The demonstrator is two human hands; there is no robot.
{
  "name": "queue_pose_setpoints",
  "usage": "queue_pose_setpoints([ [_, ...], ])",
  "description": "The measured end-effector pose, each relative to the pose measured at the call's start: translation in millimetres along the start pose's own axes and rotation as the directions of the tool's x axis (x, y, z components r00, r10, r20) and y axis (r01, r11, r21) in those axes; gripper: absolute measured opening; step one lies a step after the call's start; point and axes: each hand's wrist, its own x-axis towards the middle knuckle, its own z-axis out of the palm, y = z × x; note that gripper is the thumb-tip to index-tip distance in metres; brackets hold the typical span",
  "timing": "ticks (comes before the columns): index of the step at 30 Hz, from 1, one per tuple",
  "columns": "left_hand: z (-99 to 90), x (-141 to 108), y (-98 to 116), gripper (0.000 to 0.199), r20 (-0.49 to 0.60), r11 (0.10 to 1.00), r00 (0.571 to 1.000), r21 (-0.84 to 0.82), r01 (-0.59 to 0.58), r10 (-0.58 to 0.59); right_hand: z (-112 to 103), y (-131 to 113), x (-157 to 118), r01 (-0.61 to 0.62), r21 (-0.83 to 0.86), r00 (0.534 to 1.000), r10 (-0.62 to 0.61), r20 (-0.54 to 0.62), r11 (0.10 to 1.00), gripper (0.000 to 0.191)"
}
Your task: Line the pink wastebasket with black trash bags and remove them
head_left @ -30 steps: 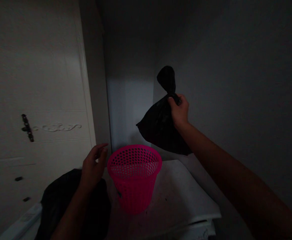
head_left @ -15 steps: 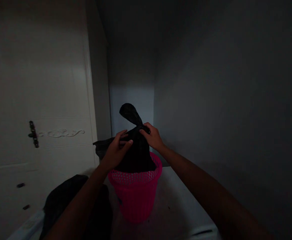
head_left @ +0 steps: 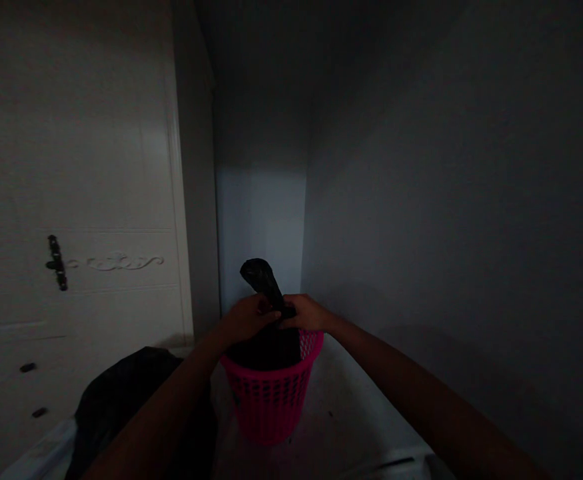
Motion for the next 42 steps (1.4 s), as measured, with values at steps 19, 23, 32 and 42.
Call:
queue_pose_setpoints([
  [19,-4.0,-25,-4,0.029,-0.094,0.991,0.995,0.132,-0.02,0.033,-6,17,-35,-0.088,-0.124,0.992,0.076,-0.104,0.988,0.028],
  [23,5.9,-20,14,0.037,-0.051,0.998,0.998,0.038,-0.041,0.042,7,-1,-30,-0.054,-0.067,0.99,0.045,-0.131,0.996,0.023],
  [32,-1.2,-19,-5,0.023,-0.205,0.999,0.979,0.04,-0.006,0.014,-2,2,-40,-0.136,-0.133,0.963,0.099,-0.251,0.982,0.018],
  [42,-9.1,-20,-15,0.034,-0.247,0.991,0.966,0.085,0.104,-0.081,-12,-4,-39,-0.174,-0.126,0.952,0.134,-0.275,0.977,0.019],
])
